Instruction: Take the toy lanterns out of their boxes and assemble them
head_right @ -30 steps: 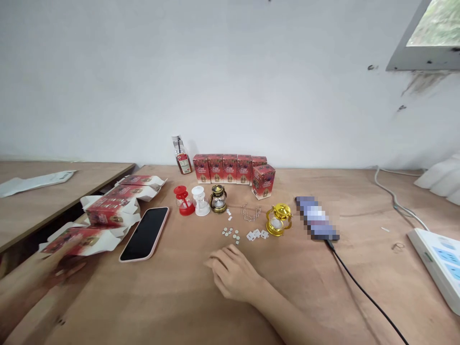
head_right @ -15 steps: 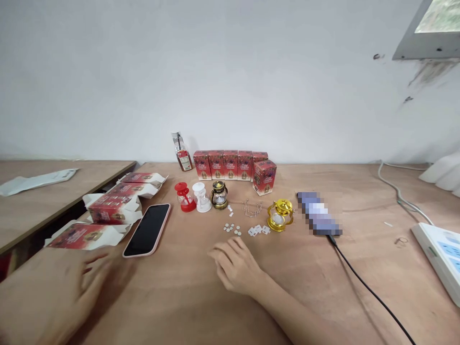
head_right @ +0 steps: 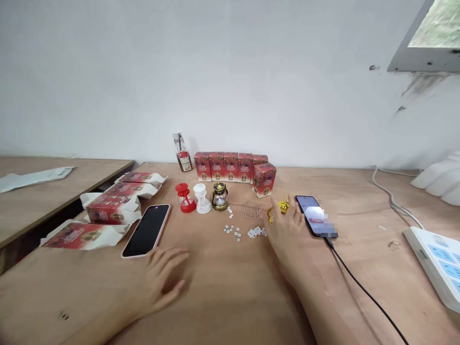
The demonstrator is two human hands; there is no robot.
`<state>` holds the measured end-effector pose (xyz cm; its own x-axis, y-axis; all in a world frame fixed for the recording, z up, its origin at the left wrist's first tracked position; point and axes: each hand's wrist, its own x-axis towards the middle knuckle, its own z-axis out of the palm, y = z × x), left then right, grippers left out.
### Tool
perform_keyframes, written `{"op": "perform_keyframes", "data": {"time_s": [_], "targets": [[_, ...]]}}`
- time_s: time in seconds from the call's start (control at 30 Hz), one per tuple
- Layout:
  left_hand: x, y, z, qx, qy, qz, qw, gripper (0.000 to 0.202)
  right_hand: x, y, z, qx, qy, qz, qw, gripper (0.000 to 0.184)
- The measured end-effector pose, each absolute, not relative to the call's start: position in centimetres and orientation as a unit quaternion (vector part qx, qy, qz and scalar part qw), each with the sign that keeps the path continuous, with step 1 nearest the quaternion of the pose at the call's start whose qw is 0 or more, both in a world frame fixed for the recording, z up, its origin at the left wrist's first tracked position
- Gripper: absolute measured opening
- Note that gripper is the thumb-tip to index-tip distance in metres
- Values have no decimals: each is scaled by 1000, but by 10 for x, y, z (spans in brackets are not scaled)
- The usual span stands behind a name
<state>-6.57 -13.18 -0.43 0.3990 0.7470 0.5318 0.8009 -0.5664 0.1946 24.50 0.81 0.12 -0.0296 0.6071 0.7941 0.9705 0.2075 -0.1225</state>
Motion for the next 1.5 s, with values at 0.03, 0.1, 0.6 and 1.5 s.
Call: {"op": "perform_keyframes", "data": {"time_s": [0.03,0.1,0.6,1.5], "targets": [[-54,-127,-3,-858,-434,-273,26,42,248,10,0,-583,-687,-217,376,42],[-33,-116,1,-884,-396,-247,-22,41,251,12,1,-567,-691,-189,406,40],[0,-75,-2,-715,-416,-388,-407,46,175,-54,-17,-305,-695,269,593,41],[1,-78,-7,-592,-504,-555,-296,34,181,-59,-6,-337,-742,166,555,21]]}}
